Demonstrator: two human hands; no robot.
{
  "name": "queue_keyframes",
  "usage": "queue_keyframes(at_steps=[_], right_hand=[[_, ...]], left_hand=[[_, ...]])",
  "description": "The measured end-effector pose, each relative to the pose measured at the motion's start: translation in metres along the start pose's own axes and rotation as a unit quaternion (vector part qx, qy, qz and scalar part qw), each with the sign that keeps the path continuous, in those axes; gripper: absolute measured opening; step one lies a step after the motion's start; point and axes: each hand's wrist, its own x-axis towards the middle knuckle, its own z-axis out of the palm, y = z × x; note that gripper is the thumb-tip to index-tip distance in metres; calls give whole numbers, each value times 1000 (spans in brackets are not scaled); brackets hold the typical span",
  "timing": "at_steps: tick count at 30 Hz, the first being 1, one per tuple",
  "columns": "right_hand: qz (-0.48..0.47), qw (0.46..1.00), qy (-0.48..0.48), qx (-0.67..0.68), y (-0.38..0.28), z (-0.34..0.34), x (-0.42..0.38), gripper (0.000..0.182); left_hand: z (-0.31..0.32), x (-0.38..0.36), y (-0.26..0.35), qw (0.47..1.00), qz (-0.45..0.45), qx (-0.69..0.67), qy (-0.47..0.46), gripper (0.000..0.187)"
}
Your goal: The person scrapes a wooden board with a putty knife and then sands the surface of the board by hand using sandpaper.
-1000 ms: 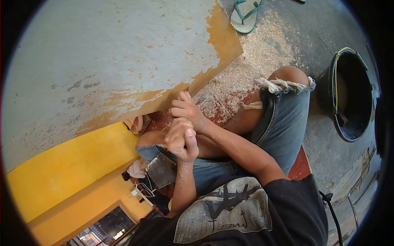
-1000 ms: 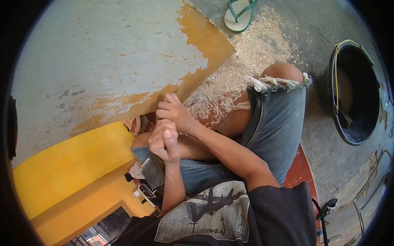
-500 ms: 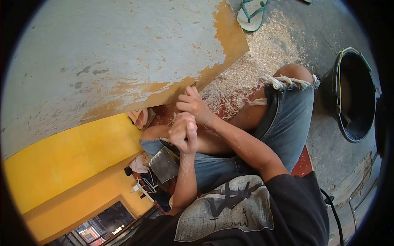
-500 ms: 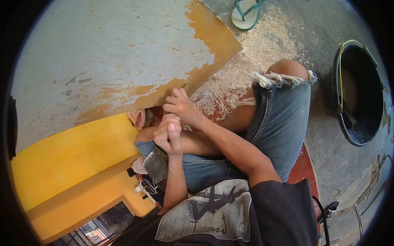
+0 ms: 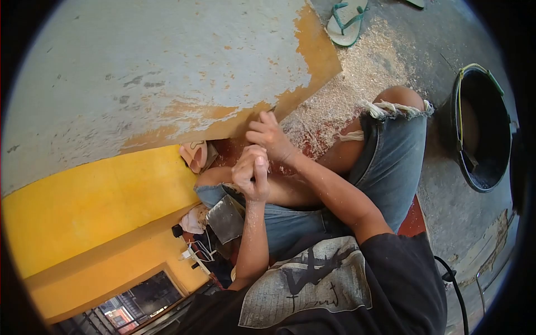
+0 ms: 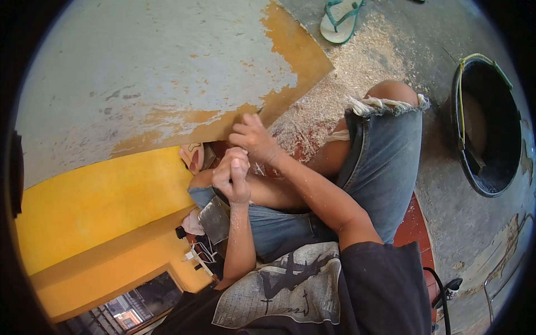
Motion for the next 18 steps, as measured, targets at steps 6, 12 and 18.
queue_keyframes(at_steps=[6,12,18], right_hand=[[32,999,0,-8,16,-4,-11,22],[12,1000,4,-11,8,-3,-3,21],[-24,1000,15,8,9,-6,1,21]], left_hand=[[4,-1,-4,999,4,32,6,37],[12,4,3,999,-23,23,-4,37],[8,-6,9,1000,-14,9,1,36]])
